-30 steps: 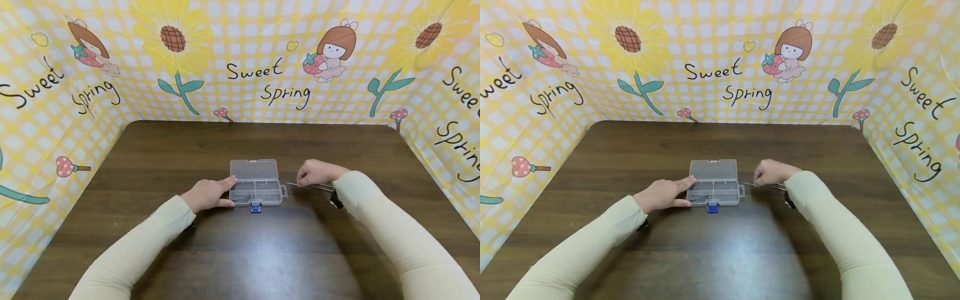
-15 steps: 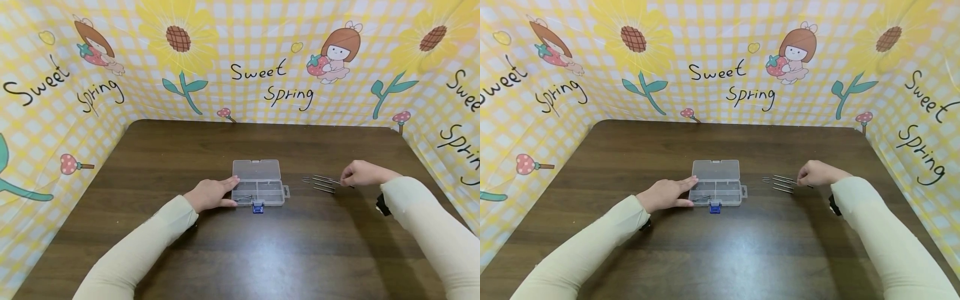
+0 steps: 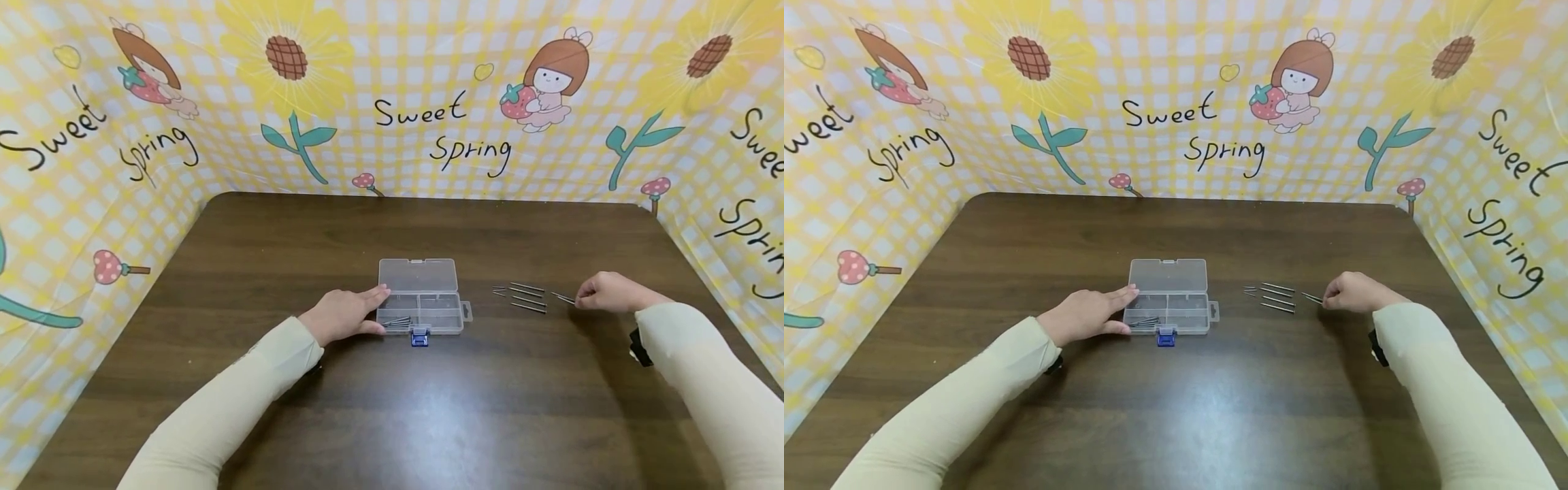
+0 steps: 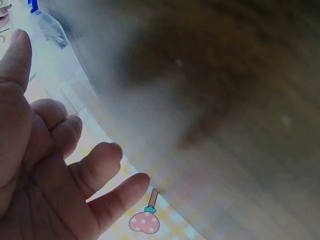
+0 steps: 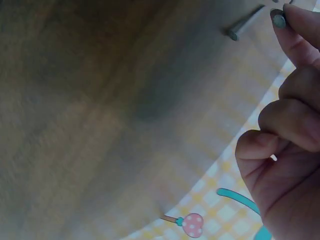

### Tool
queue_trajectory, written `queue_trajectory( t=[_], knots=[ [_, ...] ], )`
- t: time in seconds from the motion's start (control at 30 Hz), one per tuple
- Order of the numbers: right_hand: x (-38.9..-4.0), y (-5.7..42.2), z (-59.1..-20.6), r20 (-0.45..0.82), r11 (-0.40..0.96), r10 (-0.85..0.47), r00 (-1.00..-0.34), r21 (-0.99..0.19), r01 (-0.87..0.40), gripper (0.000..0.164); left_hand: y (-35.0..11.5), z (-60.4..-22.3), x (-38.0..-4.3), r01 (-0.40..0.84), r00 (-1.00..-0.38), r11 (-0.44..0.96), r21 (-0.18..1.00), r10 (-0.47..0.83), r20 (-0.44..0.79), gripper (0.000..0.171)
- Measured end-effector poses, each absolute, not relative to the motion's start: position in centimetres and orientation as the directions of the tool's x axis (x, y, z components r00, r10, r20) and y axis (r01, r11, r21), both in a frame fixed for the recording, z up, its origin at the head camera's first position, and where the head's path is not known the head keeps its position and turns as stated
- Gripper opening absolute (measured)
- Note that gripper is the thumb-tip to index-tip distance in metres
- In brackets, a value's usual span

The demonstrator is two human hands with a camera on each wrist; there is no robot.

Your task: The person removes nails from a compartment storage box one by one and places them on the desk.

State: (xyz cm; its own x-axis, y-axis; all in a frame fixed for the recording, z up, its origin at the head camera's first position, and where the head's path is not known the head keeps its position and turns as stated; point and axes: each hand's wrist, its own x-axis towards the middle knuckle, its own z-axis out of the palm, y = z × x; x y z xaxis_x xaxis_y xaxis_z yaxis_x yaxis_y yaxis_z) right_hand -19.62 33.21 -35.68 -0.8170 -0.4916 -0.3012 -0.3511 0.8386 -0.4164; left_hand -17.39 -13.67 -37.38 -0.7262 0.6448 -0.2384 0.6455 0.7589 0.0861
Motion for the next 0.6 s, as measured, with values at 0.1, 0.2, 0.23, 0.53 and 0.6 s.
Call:
queue_trajectory(
  t=[0.1, 0.2, 0.23, 0.53, 0.6],
  knots=[
    [-19.7, 33.4, -36.2, -0.303, 0.843, -0.487, -0.819, -0.409, -0.349, 0.013, -13.7, -37.3, -17.4, 0.647, -0.724, 0.758, 0.089, 0.646, -0.241, 0.075],
    [-19.6, 33.5, -36.6, -0.307, 0.851, -0.478, -0.823, -0.396, -0.346, 0.014, -13.8, -37.4, -17.3, 0.651, -0.719, 0.753, 0.099, 0.652, -0.239, 0.075],
    [-19.6, 33.5, -36.8, -0.304, 0.854, -0.473, -0.827, -0.390, -0.345, 0.014, -13.8, -37.4, -17.3, 0.649, -0.719, 0.754, 0.101, 0.652, -0.241, 0.075],
    [-19.7, 33.2, -36.9, -0.310, 0.874, -0.450, -0.838, -0.347, -0.341, 0.015, -13.8, -37.2, -17.1, 0.658, -0.719, 0.749, 0.081, 0.657, -0.227, 0.075],
    [-19.8, 33.1, -36.9, -0.315, 0.877, -0.448, -0.837, -0.339, -0.342, 0.015, -13.9, -37.2, -17.0, 0.659, -0.720, 0.748, 0.079, 0.657, -0.225, 0.075]
  ],
)
